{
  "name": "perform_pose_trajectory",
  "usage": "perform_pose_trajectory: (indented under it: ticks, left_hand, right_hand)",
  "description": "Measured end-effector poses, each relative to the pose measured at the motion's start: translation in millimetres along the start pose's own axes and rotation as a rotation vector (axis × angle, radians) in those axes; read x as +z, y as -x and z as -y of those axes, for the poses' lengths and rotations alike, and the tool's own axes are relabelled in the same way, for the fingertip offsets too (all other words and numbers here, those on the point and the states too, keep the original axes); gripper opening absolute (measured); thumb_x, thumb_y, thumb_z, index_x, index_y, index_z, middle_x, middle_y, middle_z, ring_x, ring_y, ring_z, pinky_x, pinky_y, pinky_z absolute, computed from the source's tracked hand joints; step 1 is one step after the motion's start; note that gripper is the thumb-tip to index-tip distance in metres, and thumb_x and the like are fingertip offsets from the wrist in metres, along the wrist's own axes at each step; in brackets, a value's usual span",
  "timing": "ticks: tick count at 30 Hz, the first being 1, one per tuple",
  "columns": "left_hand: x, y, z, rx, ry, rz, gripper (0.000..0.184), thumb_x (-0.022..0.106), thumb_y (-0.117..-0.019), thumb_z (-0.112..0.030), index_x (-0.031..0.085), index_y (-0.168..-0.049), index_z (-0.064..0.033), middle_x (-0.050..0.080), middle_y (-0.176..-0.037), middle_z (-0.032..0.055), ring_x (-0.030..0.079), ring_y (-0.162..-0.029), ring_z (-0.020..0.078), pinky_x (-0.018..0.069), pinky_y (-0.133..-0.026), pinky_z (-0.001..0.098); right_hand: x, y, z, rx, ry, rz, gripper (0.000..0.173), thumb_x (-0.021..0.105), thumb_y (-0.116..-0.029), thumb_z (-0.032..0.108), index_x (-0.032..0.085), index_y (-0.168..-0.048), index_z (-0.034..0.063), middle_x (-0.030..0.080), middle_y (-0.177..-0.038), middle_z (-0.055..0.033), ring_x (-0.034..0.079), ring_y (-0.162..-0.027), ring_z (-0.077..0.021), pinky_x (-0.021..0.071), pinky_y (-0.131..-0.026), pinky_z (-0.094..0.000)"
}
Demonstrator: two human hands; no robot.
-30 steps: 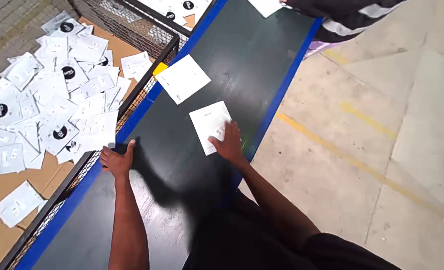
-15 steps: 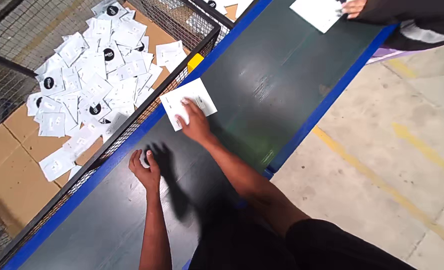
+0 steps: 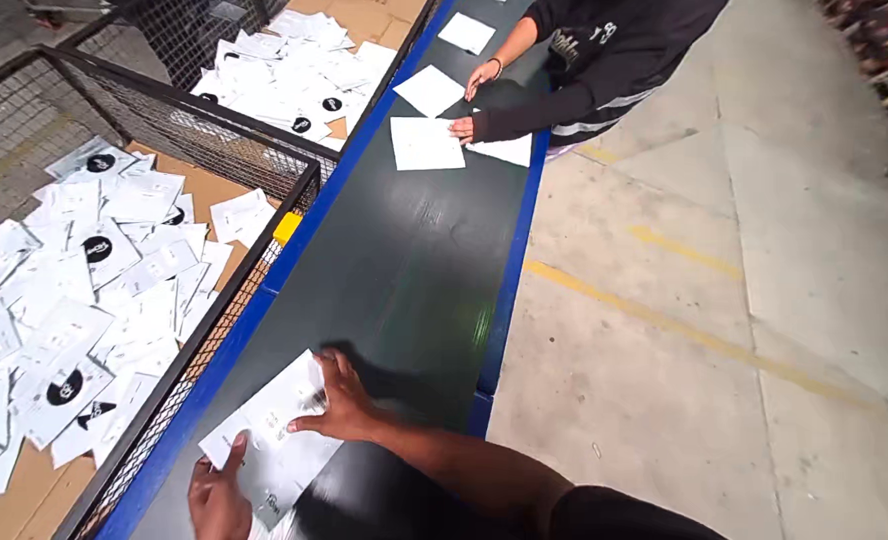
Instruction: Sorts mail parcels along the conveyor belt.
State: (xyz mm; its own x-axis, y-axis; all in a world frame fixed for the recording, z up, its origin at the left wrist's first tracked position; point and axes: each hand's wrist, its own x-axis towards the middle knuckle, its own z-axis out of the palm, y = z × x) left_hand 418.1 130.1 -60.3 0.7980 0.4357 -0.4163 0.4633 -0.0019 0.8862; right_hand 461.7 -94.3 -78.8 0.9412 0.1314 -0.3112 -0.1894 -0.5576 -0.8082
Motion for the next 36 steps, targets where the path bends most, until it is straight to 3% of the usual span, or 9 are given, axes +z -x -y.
perform_pose_trajectory:
  ticks: [2,4,6,11,14,19,26,30,36]
  left_hand:
    - [-10,-9,-27,0.062,0.229,0.211,0.039,0.064,-0.0946,0.002,0.051,-0.13,-0.0068,0.072,-0.108,-0.0006,0.072,-0.094,0.0104,0.0632,-0.084,0.0336]
    - [-4,-31,-60,0.147,0.263,0.249,0.034,0.058,-0.099,-0.002,0.051,-0.131,-0.0105,0.072,-0.112,-0.0037,0.072,-0.098,0.0096,0.0624,-0.086,0.032]
    - [4,-63,-95,0.239,0.28,0.291,0.045,0.05,-0.1067,-0.018,0.037,-0.149,-0.0109,0.063,-0.135,0.0005,0.065,-0.119,0.0166,0.0568,-0.1,0.0401]
    - [26,-72,-125,0.278,0.301,0.203,0.034,0.045,-0.1095,-0.028,0.047,-0.139,-0.0114,0.063,-0.137,0.005,0.065,-0.122,0.0262,0.0574,-0.098,0.0492]
    - [45,-36,-91,0.166,0.203,0.246,0.029,0.047,-0.1087,-0.025,0.051,-0.132,-0.0078,0.067,-0.127,0.0065,0.07,-0.111,0.0257,0.0608,-0.091,0.0483]
    - [101,22,-14,0.023,-0.024,0.181,0.038,0.061,-0.1021,-0.02,0.055,-0.132,0.0023,0.065,-0.123,0.0142,0.069,-0.105,0.0222,0.0614,-0.085,0.0433]
    - [172,10,-9,0.266,-0.46,0.161,0.075,0.063,-0.0983,-0.048,0.042,-0.15,0.0029,0.048,-0.148,0.0261,0.059,-0.125,0.0308,0.055,-0.099,0.0456]
    - [159,-2,-3,0.378,-0.917,-0.008,0.11,0.066,-0.0813,-0.074,0.043,-0.147,0.0108,0.041,-0.148,0.0383,0.042,-0.136,0.0543,0.0363,-0.111,0.0663]
    - [86,-1,10,0.071,-0.986,0.239,0.055,0.068,-0.0969,-0.042,0.066,-0.111,0.0105,0.065,-0.11,0.0336,0.063,-0.108,0.0491,0.0485,-0.096,0.0672]
  right_hand:
    - [-37,-33,5,0.073,-0.121,0.118,0.107,0.087,-0.069,0.062,0.045,-0.152,0.0093,0.058,-0.14,-0.0166,0.063,-0.12,-0.0286,0.0572,-0.095,-0.0526]
    - [-79,-77,13,-0.029,-0.426,0.368,0.049,0.08,-0.0902,0.037,0.065,-0.119,-0.0004,0.074,-0.101,-0.0147,0.074,-0.087,-0.0219,0.0627,-0.076,-0.0439]
    - [-124,-137,34,-0.157,-0.648,0.382,0.03,0.063,-0.1033,0.028,0.066,-0.114,-0.0002,0.075,-0.093,-0.0097,0.073,-0.079,-0.0162,0.0627,-0.07,-0.037]
    - [-232,-264,58,-0.074,-0.854,0.069,0.06,0.048,-0.1077,0.047,0.044,-0.148,0.0034,0.065,-0.127,-0.0219,0.073,-0.103,-0.0318,0.0632,-0.086,-0.0469]
    - [-266,-276,7,-0.121,-0.003,-0.313,0.058,0.059,-0.1025,0.044,0.053,-0.145,0.0044,0.063,-0.138,-0.0163,0.065,-0.121,-0.0268,0.0558,-0.101,-0.0465]
    - [-215,-215,-119,0.095,0.662,-0.385,0.085,0.023,-0.1015,0.069,0.027,-0.164,0.011,0.018,-0.171,-0.019,0.01,-0.159,-0.0403,0.0053,-0.128,-0.0618]
    - [-102,-76,-102,-0.269,0.611,-0.219,0.069,0.028,-0.1063,0.058,0.042,-0.158,0.0147,0.032,-0.167,-0.0115,0.021,-0.158,-0.0316,0.0108,-0.129,-0.0571]
    - [-80,46,-79,-0.438,0.259,0.134,0.051,0.049,-0.1047,0.052,0.064,-0.136,0.015,0.051,-0.155,-0.0066,0.045,-0.145,-0.019,0.0342,-0.123,-0.0411]
    - [-146,99,-97,-0.217,-0.076,0.047,0.039,0.057,-0.1045,0.039,0.066,-0.132,0.012,0.057,-0.144,-0.009,0.062,-0.122,-0.0155,0.0565,-0.1,-0.0363]
